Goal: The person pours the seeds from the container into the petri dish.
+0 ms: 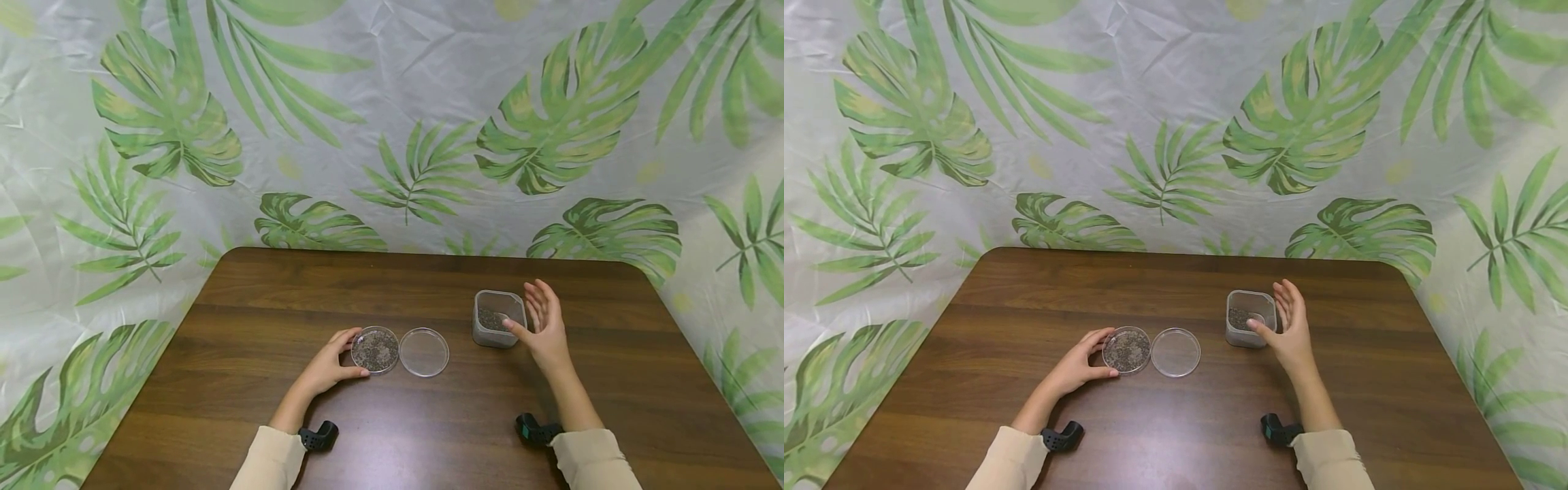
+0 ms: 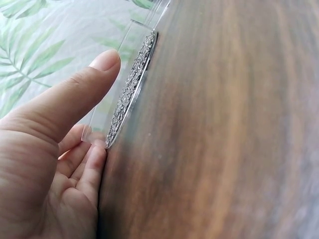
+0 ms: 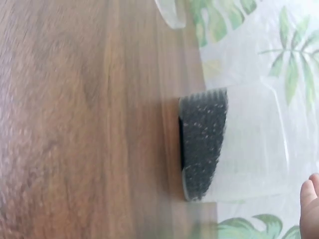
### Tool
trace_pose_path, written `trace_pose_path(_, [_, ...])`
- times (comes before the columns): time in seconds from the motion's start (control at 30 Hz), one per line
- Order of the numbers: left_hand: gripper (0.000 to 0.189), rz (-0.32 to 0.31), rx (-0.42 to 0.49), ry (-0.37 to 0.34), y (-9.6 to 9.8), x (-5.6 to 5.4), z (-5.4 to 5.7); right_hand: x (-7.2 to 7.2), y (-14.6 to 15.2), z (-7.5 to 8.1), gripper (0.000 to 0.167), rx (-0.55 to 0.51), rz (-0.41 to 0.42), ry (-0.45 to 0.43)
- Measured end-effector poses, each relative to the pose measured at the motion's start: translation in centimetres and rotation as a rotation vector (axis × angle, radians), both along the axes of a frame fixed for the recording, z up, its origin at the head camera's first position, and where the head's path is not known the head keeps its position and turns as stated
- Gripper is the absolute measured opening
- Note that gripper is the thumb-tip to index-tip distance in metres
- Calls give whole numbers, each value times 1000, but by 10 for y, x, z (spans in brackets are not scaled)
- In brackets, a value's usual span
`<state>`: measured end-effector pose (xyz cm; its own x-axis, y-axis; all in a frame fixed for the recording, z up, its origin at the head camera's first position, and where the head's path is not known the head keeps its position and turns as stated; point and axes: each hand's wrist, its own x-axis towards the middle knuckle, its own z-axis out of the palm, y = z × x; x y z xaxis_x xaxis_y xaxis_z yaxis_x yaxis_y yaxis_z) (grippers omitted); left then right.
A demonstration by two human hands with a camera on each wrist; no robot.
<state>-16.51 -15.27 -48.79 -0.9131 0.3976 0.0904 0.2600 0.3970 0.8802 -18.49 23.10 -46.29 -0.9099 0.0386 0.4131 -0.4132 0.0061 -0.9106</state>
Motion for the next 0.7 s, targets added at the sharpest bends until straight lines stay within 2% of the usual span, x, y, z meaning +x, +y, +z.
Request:
trace_pose_path(0.33, [76, 3, -7, -3, 1, 1, 2, 5, -14, 7, 90, 37, 61, 100])
trace_pose_path(0.5, [76, 1, -1, 3, 1, 1, 2, 7, -22, 8, 91, 80, 79, 121])
trace_pose_path(0.7, [76, 1, 2, 3, 1, 1, 2, 9, -31, 8, 92, 82, 122, 134])
